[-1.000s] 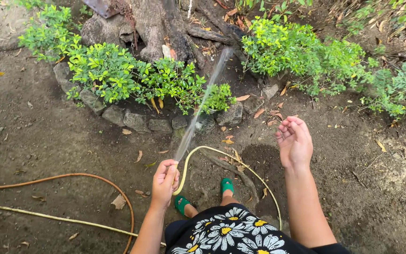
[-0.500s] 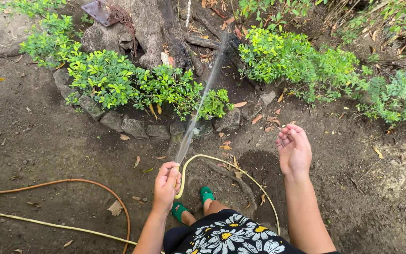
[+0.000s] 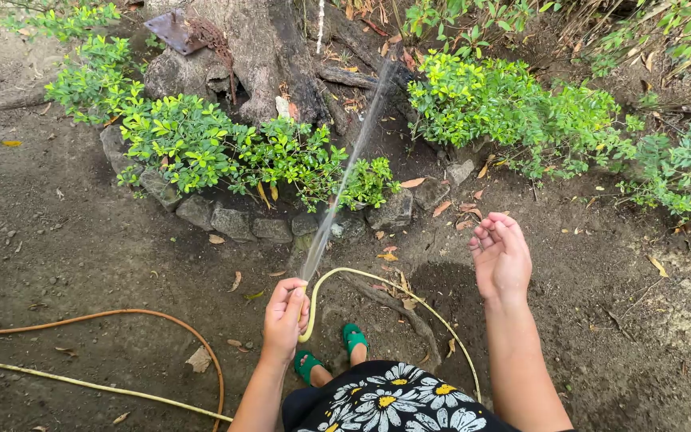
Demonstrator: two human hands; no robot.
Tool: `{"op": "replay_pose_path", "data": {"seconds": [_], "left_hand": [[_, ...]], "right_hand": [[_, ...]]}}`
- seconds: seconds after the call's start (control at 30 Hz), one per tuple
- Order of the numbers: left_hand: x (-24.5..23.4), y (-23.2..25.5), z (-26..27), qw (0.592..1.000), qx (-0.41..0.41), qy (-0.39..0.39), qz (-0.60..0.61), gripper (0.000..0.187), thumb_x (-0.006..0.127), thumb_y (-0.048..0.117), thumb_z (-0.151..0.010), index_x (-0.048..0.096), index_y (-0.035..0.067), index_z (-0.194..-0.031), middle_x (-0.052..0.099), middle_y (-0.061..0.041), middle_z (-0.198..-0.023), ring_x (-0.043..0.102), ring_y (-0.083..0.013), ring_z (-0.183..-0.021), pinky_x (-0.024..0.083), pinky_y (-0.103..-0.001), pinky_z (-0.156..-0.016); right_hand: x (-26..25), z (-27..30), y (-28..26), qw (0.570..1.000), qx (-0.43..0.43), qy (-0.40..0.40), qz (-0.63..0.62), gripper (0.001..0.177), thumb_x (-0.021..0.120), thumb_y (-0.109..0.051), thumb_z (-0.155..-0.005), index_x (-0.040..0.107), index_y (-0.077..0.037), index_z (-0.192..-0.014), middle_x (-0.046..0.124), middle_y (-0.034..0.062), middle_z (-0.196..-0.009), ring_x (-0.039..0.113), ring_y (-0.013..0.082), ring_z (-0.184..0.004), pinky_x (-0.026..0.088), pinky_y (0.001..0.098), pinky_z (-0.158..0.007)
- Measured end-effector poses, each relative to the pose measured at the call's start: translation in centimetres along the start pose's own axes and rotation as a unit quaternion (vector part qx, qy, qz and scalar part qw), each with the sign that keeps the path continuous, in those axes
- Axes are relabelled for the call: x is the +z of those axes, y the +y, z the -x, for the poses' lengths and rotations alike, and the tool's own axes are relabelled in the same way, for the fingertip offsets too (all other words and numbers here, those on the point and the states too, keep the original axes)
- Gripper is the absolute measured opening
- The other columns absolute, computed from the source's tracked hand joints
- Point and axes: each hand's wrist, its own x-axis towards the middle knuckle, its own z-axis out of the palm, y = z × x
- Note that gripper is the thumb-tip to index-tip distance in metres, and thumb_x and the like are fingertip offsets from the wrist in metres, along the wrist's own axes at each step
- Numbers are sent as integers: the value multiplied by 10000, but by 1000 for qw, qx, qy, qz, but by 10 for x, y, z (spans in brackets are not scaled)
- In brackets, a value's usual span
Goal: Watering various plants and trees in a garden using a garden hose.
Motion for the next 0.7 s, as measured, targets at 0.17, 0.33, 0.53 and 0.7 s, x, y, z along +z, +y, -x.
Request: {"op": "replay_pose_path", "data": {"seconds": [0.17,0.33,0.53,0.7], "left_hand": [[10,-1,-7,1000,-5,11,-5,154,504,132,-1052,596,75,-1161,497,3,-713,345,-31,-486,276,-202,-416],[25,1,-13,1000,-4,-5,-16,155,506,132,-1053,596,71,-1163,503,2,-716,352,-31,-490,275,-197,-418],[38,-4,-22,1000,-10,-5,-21,153,512,131,-1051,595,70,-1164,516,-3,-720,366,-33,-499,288,-199,-428],[46,-6,-27,1000,-8,-3,-17,151,517,134,-1045,591,76,-1163,517,-2,-716,367,-35,-497,294,-200,-428]], "right_hand": [[-3,-12,-4,1000,15,-6,-16,143,500,-137,-1030,582,-86,-1137,594,13,-1005,571,137,-921,491,315,-837],[-10,-24,-8,1000,16,-5,-23,141,503,-137,-1033,587,-89,-1136,593,13,-1008,572,137,-926,486,314,-842],[-24,-34,-10,999,18,8,-30,141,501,-146,-1032,588,-101,-1134,598,6,-1008,576,137,-932,493,319,-852],[-33,-37,-15,999,12,15,-35,154,504,-139,-1037,597,-91,-1149,612,18,-1027,582,140,-946,487,314,-854]]}}
